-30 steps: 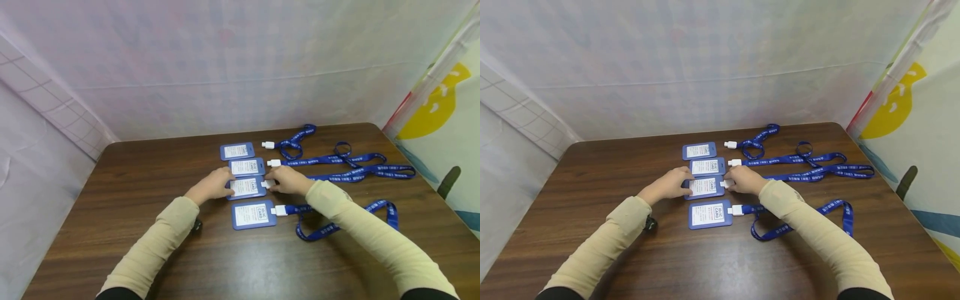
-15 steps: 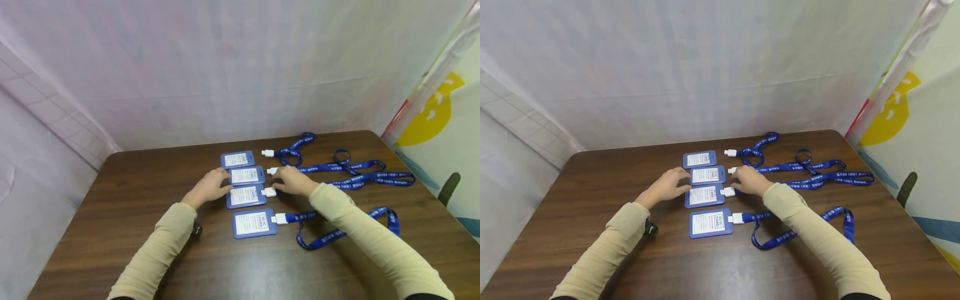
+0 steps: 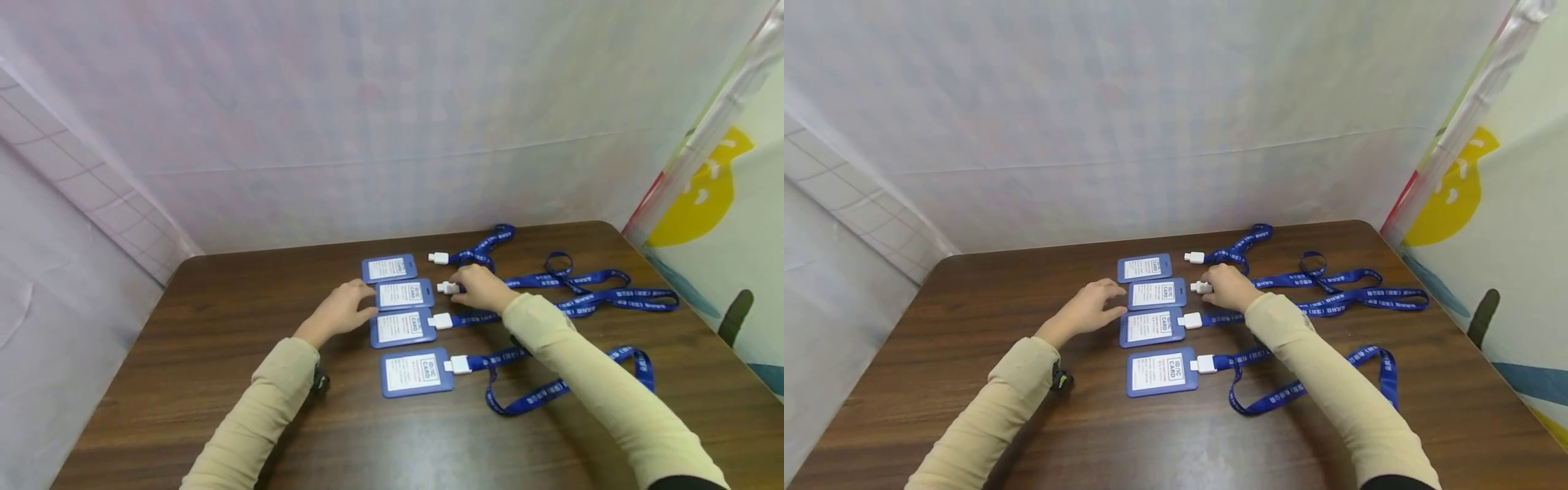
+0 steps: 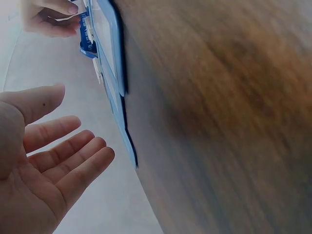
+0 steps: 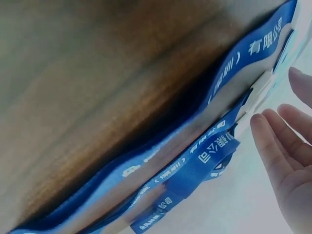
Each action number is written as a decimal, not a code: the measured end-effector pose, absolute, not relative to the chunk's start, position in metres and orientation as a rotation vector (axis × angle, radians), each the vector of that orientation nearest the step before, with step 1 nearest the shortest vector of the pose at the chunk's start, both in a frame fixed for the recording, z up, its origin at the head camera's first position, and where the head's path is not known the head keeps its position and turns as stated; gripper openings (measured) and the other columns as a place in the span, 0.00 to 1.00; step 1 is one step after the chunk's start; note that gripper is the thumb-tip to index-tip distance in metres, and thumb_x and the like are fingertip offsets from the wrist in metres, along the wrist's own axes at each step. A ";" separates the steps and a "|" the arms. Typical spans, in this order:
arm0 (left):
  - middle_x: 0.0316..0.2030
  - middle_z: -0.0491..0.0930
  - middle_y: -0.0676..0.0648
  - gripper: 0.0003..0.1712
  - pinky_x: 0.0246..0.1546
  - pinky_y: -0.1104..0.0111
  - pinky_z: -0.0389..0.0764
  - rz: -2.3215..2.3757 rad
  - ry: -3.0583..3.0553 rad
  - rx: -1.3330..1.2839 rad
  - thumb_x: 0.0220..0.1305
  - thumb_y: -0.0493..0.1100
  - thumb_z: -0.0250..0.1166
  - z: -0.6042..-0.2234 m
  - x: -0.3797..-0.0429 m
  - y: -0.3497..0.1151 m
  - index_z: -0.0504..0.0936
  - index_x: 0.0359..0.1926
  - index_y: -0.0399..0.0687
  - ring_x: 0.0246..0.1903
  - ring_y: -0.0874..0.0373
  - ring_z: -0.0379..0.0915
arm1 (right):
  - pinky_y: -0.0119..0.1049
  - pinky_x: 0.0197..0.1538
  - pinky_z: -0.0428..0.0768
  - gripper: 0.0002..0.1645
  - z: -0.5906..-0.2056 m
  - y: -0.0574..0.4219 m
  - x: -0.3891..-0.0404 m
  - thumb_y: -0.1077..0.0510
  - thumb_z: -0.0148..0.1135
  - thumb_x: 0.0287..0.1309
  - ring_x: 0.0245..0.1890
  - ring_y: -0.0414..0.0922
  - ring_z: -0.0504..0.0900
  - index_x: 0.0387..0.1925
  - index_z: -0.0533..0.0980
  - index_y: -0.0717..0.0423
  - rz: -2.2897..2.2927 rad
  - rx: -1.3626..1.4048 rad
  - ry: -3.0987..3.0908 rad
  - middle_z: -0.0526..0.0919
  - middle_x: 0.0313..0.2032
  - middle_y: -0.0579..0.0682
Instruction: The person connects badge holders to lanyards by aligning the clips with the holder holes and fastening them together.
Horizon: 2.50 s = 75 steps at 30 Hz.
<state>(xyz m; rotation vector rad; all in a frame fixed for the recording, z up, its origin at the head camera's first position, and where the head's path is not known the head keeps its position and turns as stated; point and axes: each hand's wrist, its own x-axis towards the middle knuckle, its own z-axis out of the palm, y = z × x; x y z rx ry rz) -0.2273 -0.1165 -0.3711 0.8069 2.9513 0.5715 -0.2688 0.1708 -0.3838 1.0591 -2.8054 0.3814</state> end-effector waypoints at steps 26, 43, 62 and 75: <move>0.46 0.75 0.38 0.22 0.49 0.57 0.73 0.563 2.973 0.846 0.59 0.43 0.61 -0.366 -0.223 -0.129 0.76 0.51 0.33 0.47 0.46 0.72 | 0.41 0.39 0.77 0.14 -0.352 0.150 -0.291 0.62 0.70 0.41 0.31 0.47 0.78 0.34 0.81 0.62 0.123 1.194 -3.077 0.82 0.30 0.52; 0.47 0.75 0.38 0.23 0.50 0.57 0.72 0.553 2.968 0.792 0.59 0.43 0.61 -0.364 -0.228 -0.132 0.74 0.52 0.32 0.48 0.46 0.71 | 0.39 0.37 0.77 0.08 -0.381 0.153 -0.306 0.60 0.68 0.44 0.27 0.44 0.76 0.29 0.82 0.59 0.215 1.057 -3.123 0.81 0.26 0.48; 0.50 0.72 0.35 0.28 0.55 0.57 0.66 0.419 2.891 0.840 0.52 0.41 0.67 -0.365 -0.264 -0.109 0.74 0.52 0.31 0.51 0.44 0.66 | 0.39 0.39 0.79 0.08 -0.384 0.154 -0.305 0.61 0.68 0.42 0.31 0.48 0.80 0.29 0.82 0.60 0.210 1.060 -3.066 0.83 0.29 0.52; 0.45 0.75 0.36 0.27 0.54 0.59 0.68 0.394 2.879 0.858 0.51 0.45 0.68 -0.371 -0.277 -0.097 0.76 0.49 0.30 0.48 0.45 0.69 | 0.39 0.40 0.79 0.10 -0.385 0.154 -0.309 0.60 0.68 0.43 0.32 0.48 0.80 0.31 0.81 0.60 0.203 1.032 -3.112 0.83 0.30 0.53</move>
